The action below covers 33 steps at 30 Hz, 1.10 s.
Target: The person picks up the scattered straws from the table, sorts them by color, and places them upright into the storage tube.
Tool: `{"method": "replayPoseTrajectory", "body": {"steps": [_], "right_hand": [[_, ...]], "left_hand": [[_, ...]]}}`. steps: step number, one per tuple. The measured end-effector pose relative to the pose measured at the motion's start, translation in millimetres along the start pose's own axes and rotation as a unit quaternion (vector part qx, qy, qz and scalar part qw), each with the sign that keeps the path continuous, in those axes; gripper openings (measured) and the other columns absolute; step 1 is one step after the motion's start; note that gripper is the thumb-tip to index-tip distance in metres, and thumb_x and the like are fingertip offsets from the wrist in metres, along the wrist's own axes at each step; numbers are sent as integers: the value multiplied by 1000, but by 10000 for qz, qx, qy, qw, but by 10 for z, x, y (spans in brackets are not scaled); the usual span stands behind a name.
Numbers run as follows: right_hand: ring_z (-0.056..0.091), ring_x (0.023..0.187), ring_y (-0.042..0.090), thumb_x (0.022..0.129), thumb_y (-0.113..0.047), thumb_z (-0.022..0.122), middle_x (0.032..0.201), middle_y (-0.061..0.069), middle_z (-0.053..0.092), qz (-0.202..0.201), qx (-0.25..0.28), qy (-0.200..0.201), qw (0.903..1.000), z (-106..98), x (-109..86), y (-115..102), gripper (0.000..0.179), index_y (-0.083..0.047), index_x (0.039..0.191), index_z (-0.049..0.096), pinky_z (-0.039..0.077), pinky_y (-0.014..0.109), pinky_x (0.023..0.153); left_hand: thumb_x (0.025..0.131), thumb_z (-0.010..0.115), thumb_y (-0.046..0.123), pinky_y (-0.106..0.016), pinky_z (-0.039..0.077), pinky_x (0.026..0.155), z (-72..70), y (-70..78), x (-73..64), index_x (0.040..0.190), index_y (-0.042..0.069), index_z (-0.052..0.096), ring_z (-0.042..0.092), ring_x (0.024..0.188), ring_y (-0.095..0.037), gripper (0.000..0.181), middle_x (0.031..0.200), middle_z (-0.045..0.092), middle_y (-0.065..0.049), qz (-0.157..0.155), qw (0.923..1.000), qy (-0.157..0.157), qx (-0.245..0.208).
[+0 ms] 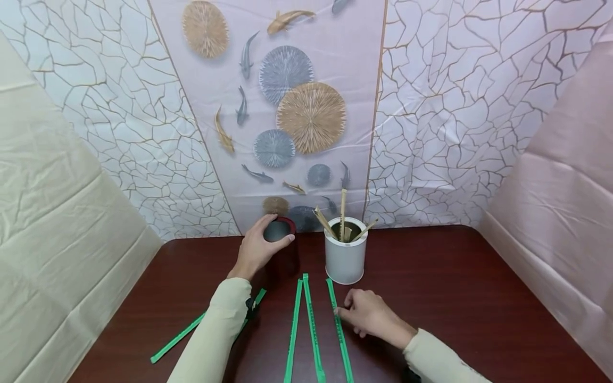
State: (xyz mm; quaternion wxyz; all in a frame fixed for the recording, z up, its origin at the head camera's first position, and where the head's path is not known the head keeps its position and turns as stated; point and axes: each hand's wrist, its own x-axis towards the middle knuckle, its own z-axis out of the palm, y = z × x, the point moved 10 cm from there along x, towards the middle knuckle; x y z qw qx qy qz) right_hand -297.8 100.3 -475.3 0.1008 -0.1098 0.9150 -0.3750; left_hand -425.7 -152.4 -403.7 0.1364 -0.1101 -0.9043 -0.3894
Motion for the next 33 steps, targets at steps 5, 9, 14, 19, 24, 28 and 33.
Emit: {"method": "replayPoseTrajectory", "body": {"steps": [5, 9, 14, 19, 24, 28, 33], "right_hand": [[55, 35, 13, 97, -20, 77, 40, -1, 51, 54, -710, -75, 9974, 144, 150, -132, 52, -11, 51, 55, 50, 29, 49], [55, 35, 11, 96, -9, 73, 41, -1, 54, 74, -875, -99, 9961, 219, 250, -205, 43, -7, 55, 61, 51, 28, 48], [57, 35, 13, 92, -3, 72, 41, 1, 55, -14, -887, -25, 9961, 214, 294, -239, 41, -6, 52, 62, 52, 28, 47], [57, 36, 12, 94, -6, 69, 40, -1, 53, -326, -839, 123, 9959, 27, 226, -462, 44, -7, 51, 62, 48, 28, 47], [57, 44, 8, 97, -5, 64, 49, -3, 58, -989, -643, 880, 9891, -523, 69, -1061, 23, -7, 74, 64, 48, 29, 49], [63, 59, 10, 97, -4, 66, 70, 0, 68, -1792, -630, 1811, 9650, -1058, -73, -1619, 4, -6, 94, 63, 52, 29, 56], [73, 73, 16, 100, -1, 63, 85, 8, 73, -3039, 35, 2735, 9126, -1520, -238, -2178, 4, -1, 101, 67, 59, 28, 61]], "left_hand": [[84, 73, 76, -66, 46, 106, 4, 3, -10, 158, 27, 51, 47, 146, -34, 92, 166, 42, -3, -5, 10000, 40, 11], [84, 72, 77, -66, 45, 106, 15, -10, -12, 158, 27, 50, 46, 146, -34, 93, 167, 41, -3, -32, 10000, 18, 2], [84, 71, 78, -65, 48, 101, 19, 9, -2, 158, 28, 51, 49, 143, -34, 92, 167, 42, -1, 10, 10000, 39, 14], [84, 71, 78, -65, 49, 98, 8, -2, -15, 157, 28, 52, 51, 141, -34, 91, 165, 44, -1, -11, 9999, 102, 34], [84, 71, 77, -64, 49, 100, 11, -25, -27, 157, 28, 52, 52, 141, -35, 90, 166, 43, -2, -9, 9999, 130, 73], [86, 73, 74, -62, 52, 96, -2, -4, -43, 157, 27, 52, 55, 137, -34, 88, 165, 45, -2, 5, 9999, 154, 69], [85, 73, 74, -57, 54, 93, -35, 13, -115, 156, 30, 53, 58, 132, -30, 86, 163, 46, -1, -18, 9999, 102, 86]]}}
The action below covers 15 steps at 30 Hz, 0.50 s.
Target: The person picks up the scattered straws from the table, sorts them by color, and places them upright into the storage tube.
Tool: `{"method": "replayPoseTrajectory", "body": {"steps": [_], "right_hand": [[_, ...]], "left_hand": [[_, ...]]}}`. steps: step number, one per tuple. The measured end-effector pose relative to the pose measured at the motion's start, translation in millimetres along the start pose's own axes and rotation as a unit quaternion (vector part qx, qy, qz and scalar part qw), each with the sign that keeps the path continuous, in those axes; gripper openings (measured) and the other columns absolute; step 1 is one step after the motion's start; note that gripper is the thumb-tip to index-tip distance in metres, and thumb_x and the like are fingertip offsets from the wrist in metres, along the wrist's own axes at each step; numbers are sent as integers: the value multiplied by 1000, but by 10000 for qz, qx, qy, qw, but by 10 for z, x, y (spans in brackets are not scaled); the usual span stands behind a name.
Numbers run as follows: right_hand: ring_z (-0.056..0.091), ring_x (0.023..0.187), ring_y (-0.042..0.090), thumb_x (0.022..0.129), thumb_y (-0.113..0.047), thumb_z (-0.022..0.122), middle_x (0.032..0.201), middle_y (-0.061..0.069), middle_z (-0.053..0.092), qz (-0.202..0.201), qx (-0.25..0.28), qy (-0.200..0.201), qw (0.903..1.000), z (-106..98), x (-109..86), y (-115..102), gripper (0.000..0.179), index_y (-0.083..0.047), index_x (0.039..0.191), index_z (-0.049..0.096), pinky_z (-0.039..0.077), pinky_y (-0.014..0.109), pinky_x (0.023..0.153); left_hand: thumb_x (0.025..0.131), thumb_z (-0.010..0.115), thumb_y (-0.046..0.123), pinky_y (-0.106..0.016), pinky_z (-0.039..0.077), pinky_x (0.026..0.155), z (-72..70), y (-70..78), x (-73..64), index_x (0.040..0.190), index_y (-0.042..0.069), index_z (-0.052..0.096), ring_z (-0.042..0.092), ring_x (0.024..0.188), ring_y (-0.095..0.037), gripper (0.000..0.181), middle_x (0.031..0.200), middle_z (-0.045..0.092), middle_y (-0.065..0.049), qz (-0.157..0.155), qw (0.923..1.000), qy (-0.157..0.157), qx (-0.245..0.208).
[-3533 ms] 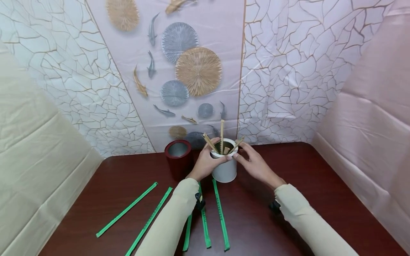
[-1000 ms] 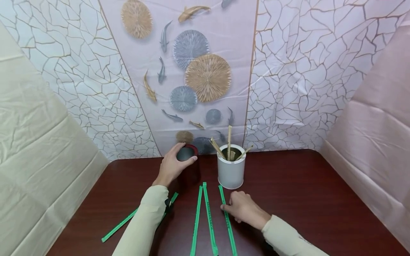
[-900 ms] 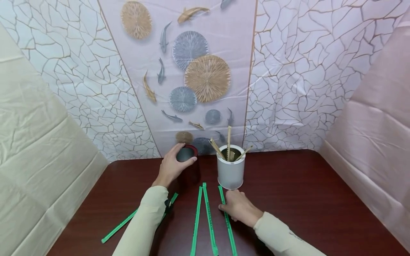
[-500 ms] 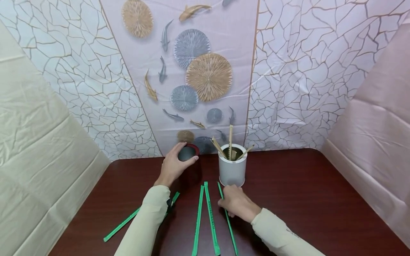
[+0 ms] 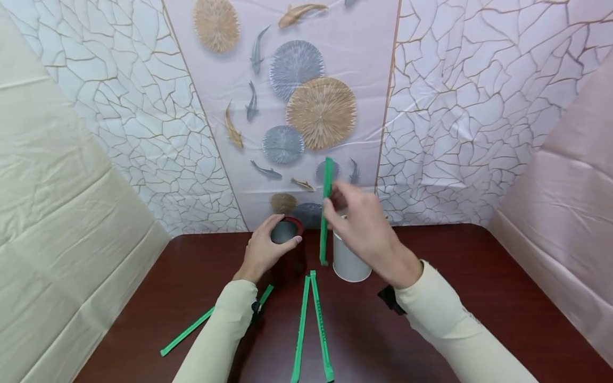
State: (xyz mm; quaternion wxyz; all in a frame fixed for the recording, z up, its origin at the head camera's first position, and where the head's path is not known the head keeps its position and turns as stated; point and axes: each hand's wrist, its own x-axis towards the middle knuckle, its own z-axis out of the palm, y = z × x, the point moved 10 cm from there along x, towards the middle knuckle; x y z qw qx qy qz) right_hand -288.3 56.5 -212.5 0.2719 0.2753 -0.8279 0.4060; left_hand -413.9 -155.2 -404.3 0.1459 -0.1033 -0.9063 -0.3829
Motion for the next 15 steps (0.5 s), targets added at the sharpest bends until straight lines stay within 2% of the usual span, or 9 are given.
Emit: {"method": "replayPoseTrajectory", "body": {"steps": [3, 5, 7, 11, 13, 15], "right_hand": [[75, 82, 18, 101, 0, 65, 92, 10, 73, -550, 460, 516, 9961, -99, 142, -153, 11, 1, 112, 68, 61, 27, 66], [75, 88, 19, 102, -2, 67, 98, 11, 74, -820, 589, 651, 9928, -62, 205, -213, 16, 0, 118, 68, 62, 28, 70], [76, 94, 19, 102, -4, 69, 101, 10, 76, -963, 542, 612, 9920, 53, 262, -225, 19, -3, 120, 69, 63, 29, 74], [77, 98, 22, 102, -3, 68, 104, 11, 77, -787, 543, 83, 9954, 433, 336, -61, 12, -5, 115, 68, 63, 34, 81], [77, 97, 24, 103, -4, 67, 104, 12, 78, -482, 559, -233, 9970, 633, 322, 104, 10, -5, 113, 66, 63, 38, 83], [77, 96, 23, 103, -5, 66, 104, 11, 78, -91, 538, -491, 9973, 814, 271, 296, 7, -6, 111, 65, 63, 39, 84]], "left_hand": [[85, 73, 75, -54, 55, 92, 21, 27, -27, 155, 33, 53, 60, 128, -29, 85, 163, 46, 1, -6, 10000, -48, -20], [85, 73, 75, -52, 56, 89, 21, 35, -44, 155, 31, 53, 63, 122, -28, 85, 162, 47, 3, 9, 10000, -72, -48], [85, 74, 73, -49, 57, 86, 4, 39, -56, 155, 31, 54, 64, 118, -25, 84, 160, 48, 6, 35, 9999, -68, -74], [86, 76, 68, -44, 56, 79, -33, 57, -59, 148, 38, 58, 66, 105, -18, 70, 149, 55, 14, 168, 9997, -4, -162], [87, 78, 65, -43, 55, 78, -38, 62, -61, 143, 44, 59, 65, 103, -15, 63, 144, 57, 17, 236, 9995, 46, -188], [87, 79, 63, -45, 54, 80, -32, 58, -64, 142, 45, 60, 65, 105, -16, 61, 143, 57, 18, 255, 9995, 59, -190]]}}
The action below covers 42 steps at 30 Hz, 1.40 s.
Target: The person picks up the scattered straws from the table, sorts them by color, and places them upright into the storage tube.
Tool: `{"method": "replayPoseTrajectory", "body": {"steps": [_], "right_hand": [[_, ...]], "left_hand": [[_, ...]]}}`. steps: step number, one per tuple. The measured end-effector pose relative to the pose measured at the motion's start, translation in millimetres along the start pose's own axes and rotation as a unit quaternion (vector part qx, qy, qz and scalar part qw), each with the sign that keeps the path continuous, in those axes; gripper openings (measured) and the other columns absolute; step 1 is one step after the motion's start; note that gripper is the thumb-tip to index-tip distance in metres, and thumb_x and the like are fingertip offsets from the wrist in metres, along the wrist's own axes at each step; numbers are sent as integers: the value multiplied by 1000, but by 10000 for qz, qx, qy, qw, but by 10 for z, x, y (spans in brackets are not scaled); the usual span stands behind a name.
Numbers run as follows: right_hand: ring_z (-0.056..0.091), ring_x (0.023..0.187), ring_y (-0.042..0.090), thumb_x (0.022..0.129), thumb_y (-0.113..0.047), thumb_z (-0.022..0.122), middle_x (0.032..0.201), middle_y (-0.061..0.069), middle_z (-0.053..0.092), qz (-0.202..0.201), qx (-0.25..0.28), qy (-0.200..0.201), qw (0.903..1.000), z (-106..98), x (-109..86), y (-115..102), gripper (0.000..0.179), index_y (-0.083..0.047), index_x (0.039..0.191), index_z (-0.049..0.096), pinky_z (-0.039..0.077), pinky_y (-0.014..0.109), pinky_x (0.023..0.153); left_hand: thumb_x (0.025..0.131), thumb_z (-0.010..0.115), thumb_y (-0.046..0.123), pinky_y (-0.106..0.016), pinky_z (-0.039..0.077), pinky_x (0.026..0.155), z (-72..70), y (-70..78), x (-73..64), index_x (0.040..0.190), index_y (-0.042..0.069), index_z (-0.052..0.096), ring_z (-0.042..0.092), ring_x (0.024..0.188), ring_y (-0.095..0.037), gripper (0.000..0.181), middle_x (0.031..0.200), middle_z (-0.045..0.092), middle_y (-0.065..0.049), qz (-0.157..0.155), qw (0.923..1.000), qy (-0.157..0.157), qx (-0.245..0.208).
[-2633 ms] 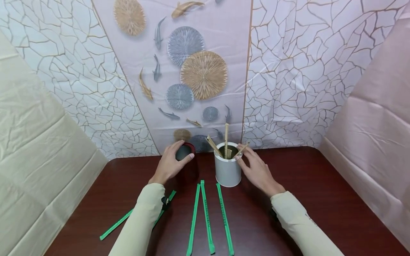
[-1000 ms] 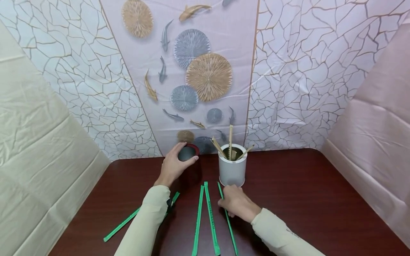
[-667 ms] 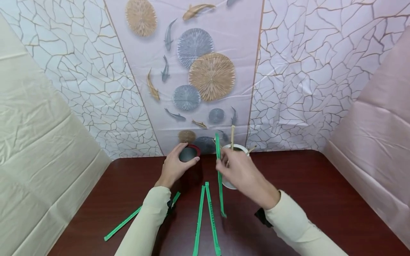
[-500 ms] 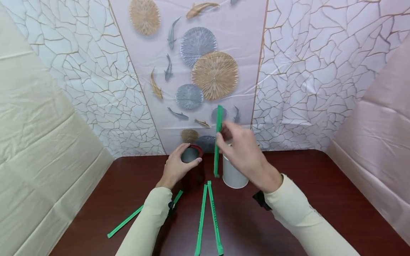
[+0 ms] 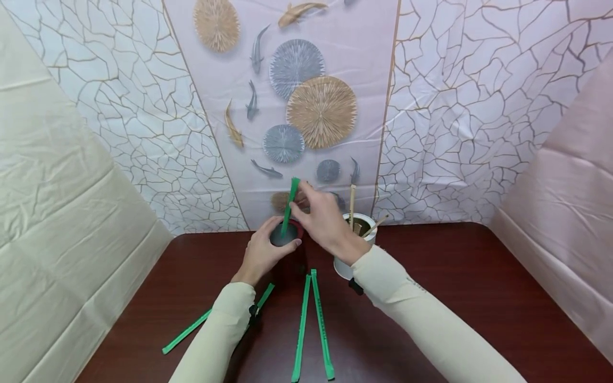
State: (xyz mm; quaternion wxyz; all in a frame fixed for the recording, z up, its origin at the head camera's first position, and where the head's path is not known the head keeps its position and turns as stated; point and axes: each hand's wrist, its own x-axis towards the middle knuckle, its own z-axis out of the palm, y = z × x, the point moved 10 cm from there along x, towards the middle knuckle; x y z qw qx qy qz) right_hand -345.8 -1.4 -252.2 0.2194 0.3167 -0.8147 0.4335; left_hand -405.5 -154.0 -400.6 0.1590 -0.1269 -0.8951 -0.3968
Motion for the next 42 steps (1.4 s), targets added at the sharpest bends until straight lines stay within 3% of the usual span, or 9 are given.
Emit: {"method": "replayPoseTrajectory", "body": {"steps": [5, 11, 15, 19, 25, 29, 33, 37, 42], "right_hand": [[76, 91, 17, 103, -10, 69, 103, 5, 77, 961, -77, -505, 9941, 335, -151, 461, 11, -9, 114, 67, 61, 37, 84], [72, 91, 19, 101, -18, 74, 103, 4, 74, 1083, 47, -814, 9908, 468, -208, 540, 11, -9, 106, 68, 58, 34, 75], [72, 91, 13, 102, -31, 74, 103, 0, 75, 947, -36, -860, 9918, 385, -230, 421, 20, -12, 108, 72, 58, 31, 77], [71, 85, 8, 104, -35, 71, 96, -3, 76, 809, -98, -717, 9941, 163, -255, 198, 21, -14, 106, 74, 57, 31, 75], [68, 69, 11, 105, -28, 69, 89, -3, 74, 1192, 122, -898, 9887, -201, -382, -56, 15, -13, 105, 72, 58, 31, 66], [71, 66, 17, 105, -25, 69, 85, 3, 72, 1764, 625, -1403, 9723, -241, -600, 30, 18, -8, 101, 70, 61, 33, 64], [72, 68, 21, 106, -16, 65, 85, 9, 70, 2370, 1099, -1843, 9475, -138, -915, 323, 14, -3, 103, 68, 63, 36, 65], [71, 70, 21, 104, -3, 58, 91, 14, 69, 2982, 1644, -1950, 9198, 31, -1225, 677, 11, 5, 110, 64, 64, 39, 66], [68, 68, 19, 103, 1, 57, 95, 22, 67, 3575, 2162, -2088, 8842, 367, -1556, 987, 12, 9, 112, 59, 64, 38, 65]], "left_hand": [[87, 77, 64, -49, 57, 87, 8, -11, -11, 150, 35, 58, 66, 115, -22, 72, 155, 53, 8, -3, 10000, -44, 68], [88, 75, 65, -48, 58, 83, -35, -19, -31, 153, 33, 55, 68, 114, -29, 75, 161, 49, 0, 48, 10000, -57, 35], [89, 75, 66, -47, 58, 83, -38, -17, -41, 154, 32, 55, 67, 116, -25, 77, 161, 49, 1, 113, 9999, -86, 66], [87, 77, 66, -48, 56, 87, -42, -21, -44, 154, 33, 55, 65, 118, -23, 77, 159, 51, 4, 97, 9999, -65, 41], [85, 77, 67, -48, 57, 90, -72, -33, -51, 153, 36, 55, 64, 118, -22, 78, 157, 51, 8, -11, 10000, 6, 41], [85, 78, 67, -49, 57, 90, -67, -49, -58, 152, 35, 55, 64, 121, -25, 78, 158, 51, 5, -58, 10000, 13, 32], [84, 77, 70, -50, 56, 91, -34, -55, -53, 152, 37, 55, 62, 123, -25, 79, 158, 50, 5, -114, 9999, -17, 61], [84, 75, 72, -50, 57, 92, 10, -41, -27, 152, 38, 55, 61, 124, -24, 79, 159, 50, 7, -108, 9999, -81, 44], [85, 76, 70, -50, 57, 91, -8, -43, -10, 152, 37, 55, 62, 123, -25, 78, 159, 50, 7, -60, 10000, -60, 5]]}}
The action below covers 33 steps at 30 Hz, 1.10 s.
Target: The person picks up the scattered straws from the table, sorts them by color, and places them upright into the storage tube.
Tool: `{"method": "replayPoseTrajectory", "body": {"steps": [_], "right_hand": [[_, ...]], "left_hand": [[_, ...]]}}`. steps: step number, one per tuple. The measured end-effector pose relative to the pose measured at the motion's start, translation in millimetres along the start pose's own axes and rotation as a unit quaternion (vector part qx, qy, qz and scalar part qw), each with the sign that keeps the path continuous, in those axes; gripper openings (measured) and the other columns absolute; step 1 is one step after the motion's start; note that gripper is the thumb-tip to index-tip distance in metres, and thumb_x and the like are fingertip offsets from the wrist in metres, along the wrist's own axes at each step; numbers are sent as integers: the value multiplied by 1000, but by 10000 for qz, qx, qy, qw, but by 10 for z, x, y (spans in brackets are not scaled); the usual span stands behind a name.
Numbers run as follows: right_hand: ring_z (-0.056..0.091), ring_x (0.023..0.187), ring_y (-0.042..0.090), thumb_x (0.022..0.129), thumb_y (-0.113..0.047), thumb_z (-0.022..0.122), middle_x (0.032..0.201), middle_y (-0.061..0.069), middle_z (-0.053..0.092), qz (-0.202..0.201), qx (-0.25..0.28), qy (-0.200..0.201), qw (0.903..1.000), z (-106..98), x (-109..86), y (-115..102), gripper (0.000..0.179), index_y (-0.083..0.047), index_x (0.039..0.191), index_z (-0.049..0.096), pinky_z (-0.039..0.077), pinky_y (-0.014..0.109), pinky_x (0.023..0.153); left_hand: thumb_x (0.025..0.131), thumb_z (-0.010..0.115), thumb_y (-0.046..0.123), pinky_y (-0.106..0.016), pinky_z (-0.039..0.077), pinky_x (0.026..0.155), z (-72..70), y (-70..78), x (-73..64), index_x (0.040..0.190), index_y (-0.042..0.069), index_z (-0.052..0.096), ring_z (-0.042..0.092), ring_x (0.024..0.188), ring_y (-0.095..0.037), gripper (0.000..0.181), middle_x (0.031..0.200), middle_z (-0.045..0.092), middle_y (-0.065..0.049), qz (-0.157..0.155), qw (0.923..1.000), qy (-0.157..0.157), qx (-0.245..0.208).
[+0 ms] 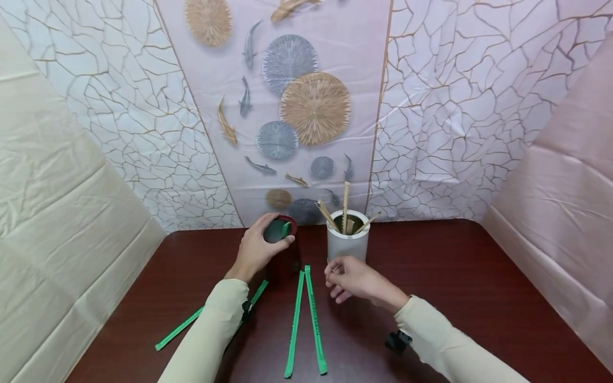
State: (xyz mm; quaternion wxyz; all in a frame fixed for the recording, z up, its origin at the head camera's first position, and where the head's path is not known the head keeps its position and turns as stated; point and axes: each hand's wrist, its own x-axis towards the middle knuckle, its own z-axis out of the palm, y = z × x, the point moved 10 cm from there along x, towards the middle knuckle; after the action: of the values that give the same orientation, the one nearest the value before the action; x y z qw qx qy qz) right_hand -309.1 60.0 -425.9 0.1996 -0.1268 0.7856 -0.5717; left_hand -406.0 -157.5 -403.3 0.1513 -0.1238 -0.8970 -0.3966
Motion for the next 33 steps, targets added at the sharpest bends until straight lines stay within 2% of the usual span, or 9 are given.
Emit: {"method": "replayPoseTrajectory", "body": {"steps": [4, 8, 11, 14, 18, 21, 28, 31, 33], "right_hand": [[65, 61, 18, 101, -2, 62, 89, 21, 68, 320, -239, -74, 9992, 178, 88, 311, 9, 5, 107, 59, 63, 37, 61], [66, 56, 20, 96, -8, 74, 77, 14, 67, 244, -1098, 221, 9934, 299, 229, 420, 15, 0, 97, 61, 61, 36, 55], [65, 49, 19, 94, -12, 79, 58, 7, 62, 201, -2037, 400, 9780, 376, 328, 423, 28, -3, 75, 61, 56, 32, 49], [59, 41, 16, 95, -12, 77, 45, 2, 56, 267, -2901, 454, 9555, 451, 380, 394, 41, -6, 58, 60, 49, 28, 45], [53, 36, 14, 96, -6, 72, 41, 1, 52, 421, -3447, 584, 9359, 478, 381, 360, 42, -6, 55, 62, 46, 28, 44], [51, 35, 13, 94, -6, 74, 39, 1, 50, 426, -3483, 647, 9342, 469, 399, 351, 45, -7, 52, 59, 46, 28, 43], [57, 38, 17, 91, -12, 75, 38, -2, 47, 198, -3088, 723, 9482, 340, 372, 264, 46, -12, 50, 55, 45, 28, 43], [62, 41, 20, 90, -12, 72, 39, -2, 46, 40, -3000, 960, 9491, 192, 282, 63, 47, -13, 49, 51, 45, 28, 45], [63, 43, 18, 90, -11, 72, 42, -1, 50, -119, -2948, 1193, 9480, 75, 200, -155, 39, -12, 56, 53, 46, 28, 48]], "left_hand": [[84, 77, 69, -50, 57, 90, -2, 3, -10, 151, 38, 56, 62, 122, -24, 77, 158, 50, 8, -10, 10000, 49, -22], [85, 75, 71, -50, 57, 89, -28, -18, -5, 151, 39, 56, 63, 121, -24, 77, 158, 50, 9, 26, 10000, 77, 34], [85, 75, 72, -51, 57, 90, -33, -24, -1, 151, 39, 56, 62, 122, -24, 77, 158, 50, 9, 36, 10000, 81, 35], [85, 76, 70, -52, 56, 92, -23, -15, -3, 152, 38, 56, 61, 124, -26, 76, 158, 49, 7, 12, 10000, 49, 16], [86, 77, 68, -52, 56, 95, 2, 21, -9, 152, 36, 56, 60, 126, -27, 77, 158, 50, 7, 14, 10000, -10, 40], [85, 77, 68, -53, 56, 95, -1, 29, -13, 152, 37, 56, 60, 126, -27, 77, 158, 50, 6, 28, 10000, 13, 66], [85, 76, 69, -54, 55, 95, -3, 16, -25, 153, 36, 55, 60, 127, -29, 78, 160, 48, 4, 19, 10000, 6, 45], [85, 77, 69, -53, 55, 94, 5, 14, -20, 152, 36, 56, 60, 126, -28, 78, 159, 49, 6, 21, 10000, -7, 42], [85, 77, 68, -53, 56, 93, 6, 17, -15, 152, 36, 56, 61, 125, -28, 76, 158, 50, 6, 63, 10000, 2, 15]]}}
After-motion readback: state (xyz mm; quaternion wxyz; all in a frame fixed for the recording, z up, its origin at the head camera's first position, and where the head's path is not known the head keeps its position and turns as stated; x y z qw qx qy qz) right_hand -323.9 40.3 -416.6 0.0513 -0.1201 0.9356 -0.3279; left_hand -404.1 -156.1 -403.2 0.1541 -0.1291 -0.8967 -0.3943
